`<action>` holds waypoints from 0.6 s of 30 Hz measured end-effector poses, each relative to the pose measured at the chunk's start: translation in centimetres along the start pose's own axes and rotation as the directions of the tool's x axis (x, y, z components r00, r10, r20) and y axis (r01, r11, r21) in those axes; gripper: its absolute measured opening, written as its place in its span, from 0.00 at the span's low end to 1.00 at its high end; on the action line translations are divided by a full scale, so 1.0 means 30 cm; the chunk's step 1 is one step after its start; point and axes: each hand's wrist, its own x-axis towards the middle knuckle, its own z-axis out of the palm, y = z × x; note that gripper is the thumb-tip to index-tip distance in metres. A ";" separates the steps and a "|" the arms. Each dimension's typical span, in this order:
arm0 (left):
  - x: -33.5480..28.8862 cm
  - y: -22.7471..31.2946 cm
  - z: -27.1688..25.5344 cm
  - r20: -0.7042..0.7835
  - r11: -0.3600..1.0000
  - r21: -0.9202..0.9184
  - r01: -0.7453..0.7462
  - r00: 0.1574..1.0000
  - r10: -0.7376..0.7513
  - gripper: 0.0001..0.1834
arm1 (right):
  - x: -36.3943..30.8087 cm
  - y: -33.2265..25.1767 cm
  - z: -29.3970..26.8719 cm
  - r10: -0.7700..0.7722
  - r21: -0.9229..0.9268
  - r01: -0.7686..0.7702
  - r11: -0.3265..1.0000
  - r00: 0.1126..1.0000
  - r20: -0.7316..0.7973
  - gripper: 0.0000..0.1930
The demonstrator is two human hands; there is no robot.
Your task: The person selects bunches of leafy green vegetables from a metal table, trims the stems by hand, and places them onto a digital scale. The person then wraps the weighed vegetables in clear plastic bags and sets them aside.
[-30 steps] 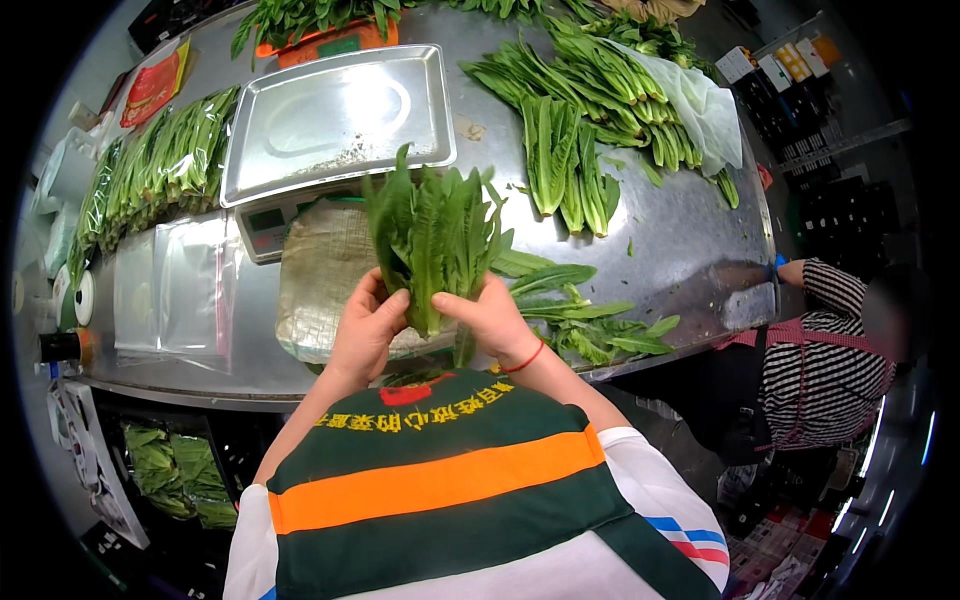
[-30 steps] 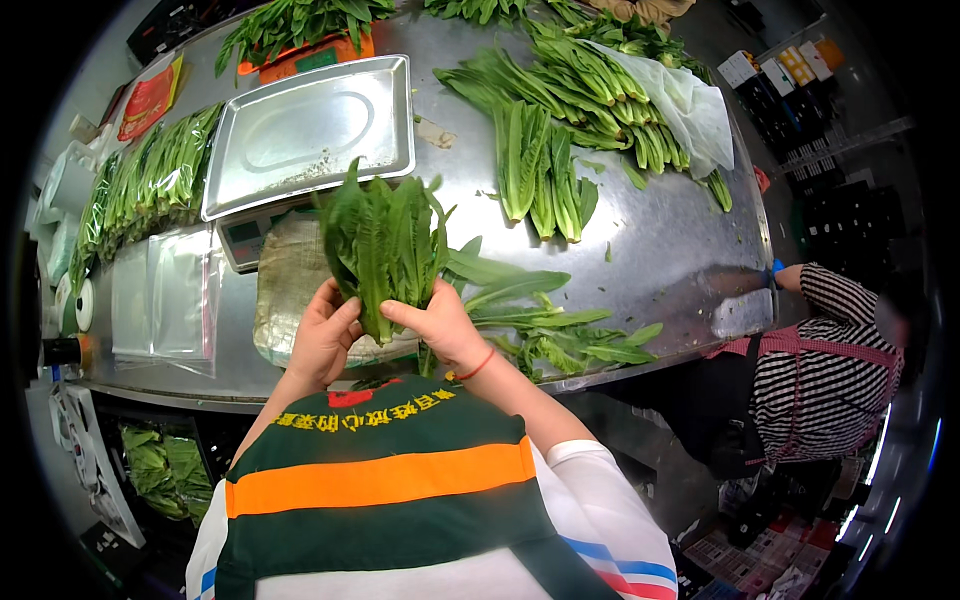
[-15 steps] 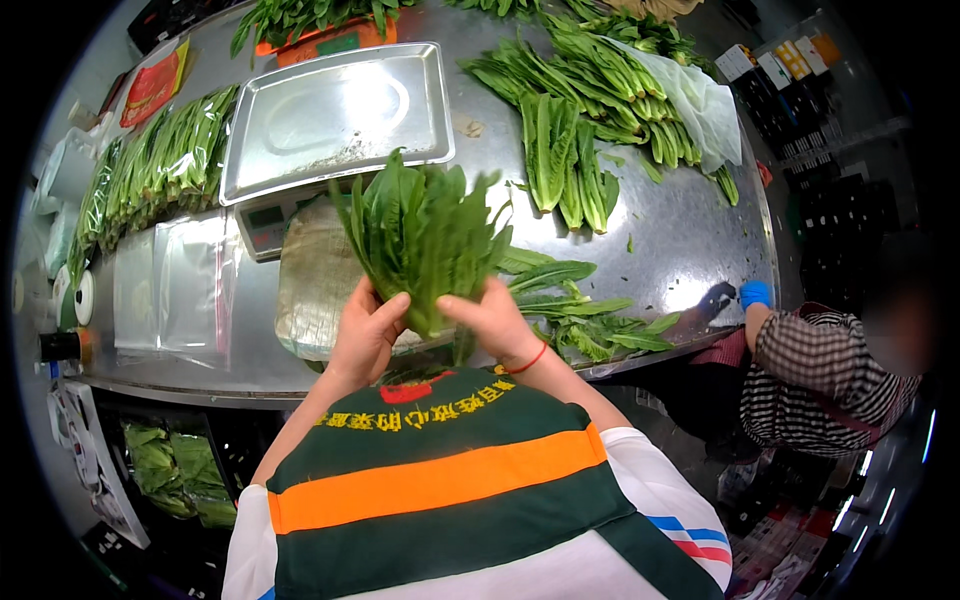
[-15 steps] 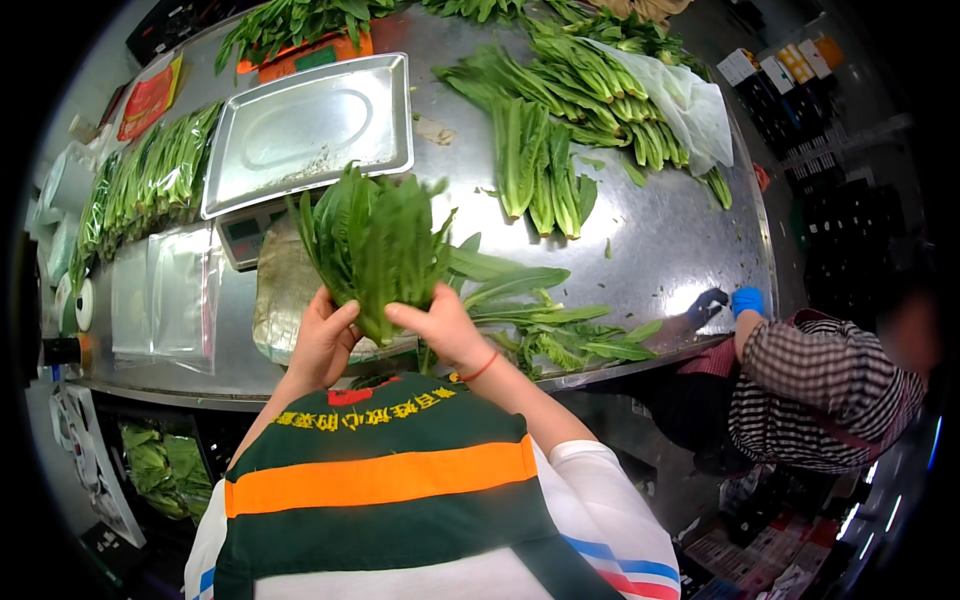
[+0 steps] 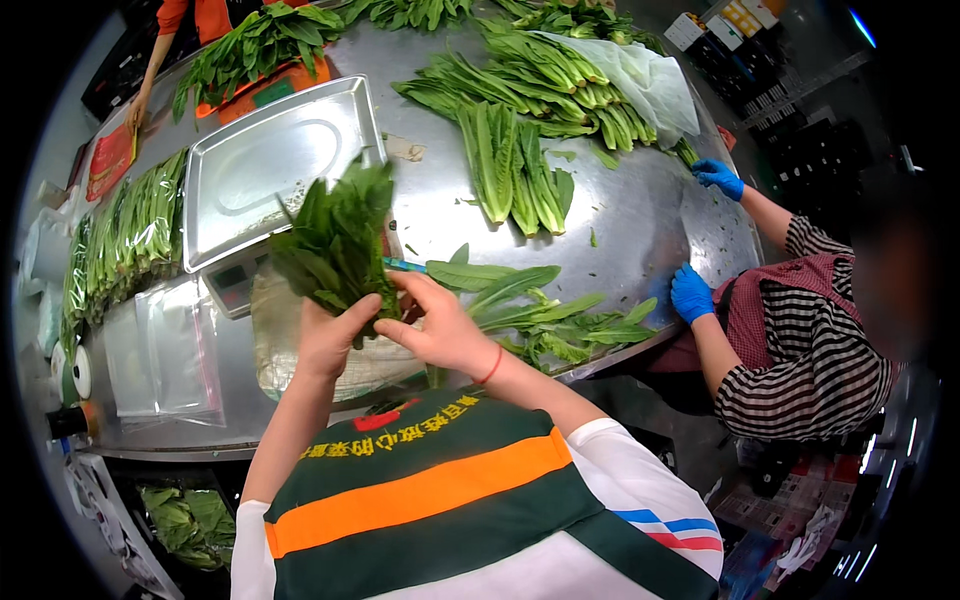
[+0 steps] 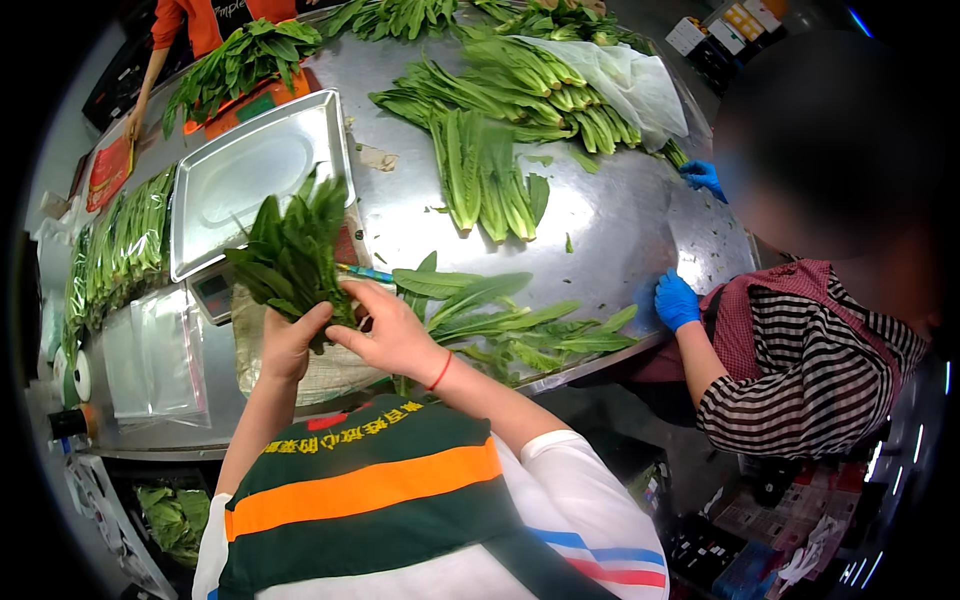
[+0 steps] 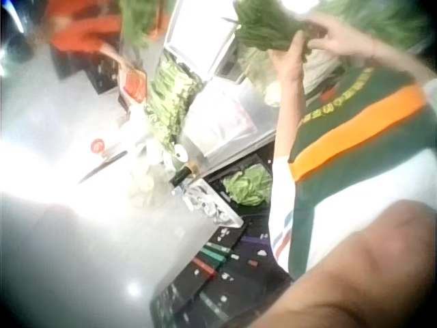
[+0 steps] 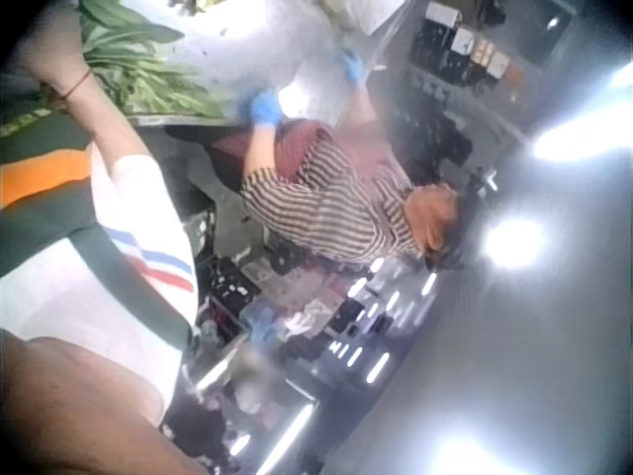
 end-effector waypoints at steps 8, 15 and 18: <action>0.260 0.250 -0.120 -0.140 0.993 -0.079 -0.088 0.987 0.076 0.22 | 0.167 0.264 -0.244 -0.022 -0.169 -0.109 0.980 0.778 -0.628 0.16; 0.608 0.134 -0.403 -0.282 0.394 0.910 0.126 0.886 0.368 0.42 | 0.224 0.434 -0.328 0.011 -0.695 -0.451 0.559 0.843 -0.538 0.32; 0.606 0.125 -0.380 -0.287 0.138 0.956 0.259 0.732 0.618 0.50 | 0.248 0.445 -0.356 0.047 -0.635 -0.448 0.629 0.838 -0.544 0.32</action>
